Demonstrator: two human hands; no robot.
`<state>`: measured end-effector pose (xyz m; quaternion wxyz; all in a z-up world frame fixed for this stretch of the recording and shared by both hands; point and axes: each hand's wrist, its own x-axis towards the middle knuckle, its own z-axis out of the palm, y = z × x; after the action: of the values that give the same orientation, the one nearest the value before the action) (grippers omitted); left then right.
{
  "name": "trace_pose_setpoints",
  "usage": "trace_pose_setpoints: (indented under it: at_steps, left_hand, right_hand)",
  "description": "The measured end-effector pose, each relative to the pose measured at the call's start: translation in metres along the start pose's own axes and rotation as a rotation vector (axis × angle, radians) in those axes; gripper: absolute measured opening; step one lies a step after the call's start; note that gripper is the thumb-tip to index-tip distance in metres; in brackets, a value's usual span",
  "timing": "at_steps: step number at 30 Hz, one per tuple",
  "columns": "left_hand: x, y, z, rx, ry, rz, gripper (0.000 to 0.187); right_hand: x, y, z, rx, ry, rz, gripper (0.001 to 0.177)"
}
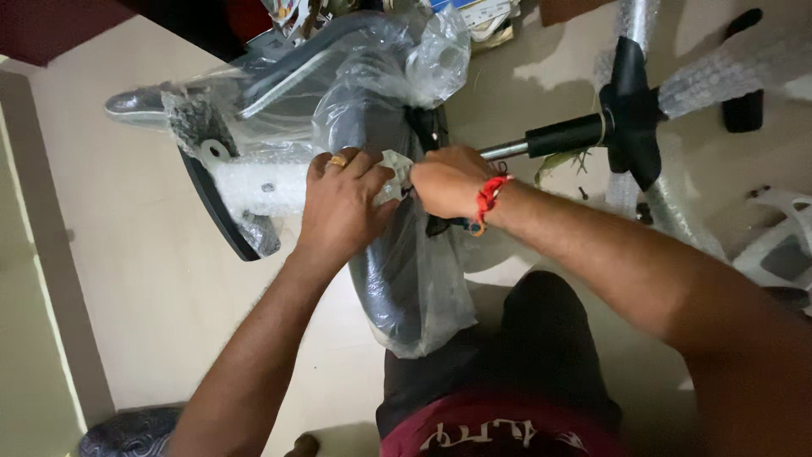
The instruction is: The person assembles an office chair by attaching the seat to the base. They insert bolts into the seat mounting holes and tighten them by hand while kneeling on the floor.
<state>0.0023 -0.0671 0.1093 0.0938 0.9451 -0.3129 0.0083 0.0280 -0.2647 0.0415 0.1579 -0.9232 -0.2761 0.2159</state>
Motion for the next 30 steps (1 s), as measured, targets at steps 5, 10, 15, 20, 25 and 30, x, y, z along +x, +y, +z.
trace_pose_setpoints:
  at_steps: [5,10,15,20,25,30]
  left_hand:
    - [-0.001,0.003,-0.001,0.0,-0.013,-0.016,0.041]
    - [0.002,0.005,-0.004,0.009,-0.017,-0.001,0.042]
    - [0.003,0.006,-0.005,0.01,-0.042,0.001,0.044]
    - [0.003,0.008,-0.005,0.008,-0.034,0.004,0.044]
    - [0.003,0.008,-0.004,0.007,-0.007,0.001,0.044]
    - [0.002,0.003,-0.002,-0.009,-0.013,0.033,0.046]
  right_hand:
    - [-0.012,0.003,0.004,0.009,0.144,-0.108,0.018]
    - [-0.016,0.004,0.005,-0.046,0.222,-0.151,0.014]
    - [-0.019,0.007,0.01,-0.115,0.273,-0.192,0.012]
    - [-0.022,0.009,0.017,-0.049,0.345,-0.21,0.015]
    - [-0.024,0.005,0.027,-0.07,0.57,-0.295,0.013]
    - [-0.025,0.001,0.033,0.051,0.499,-0.188,0.01]
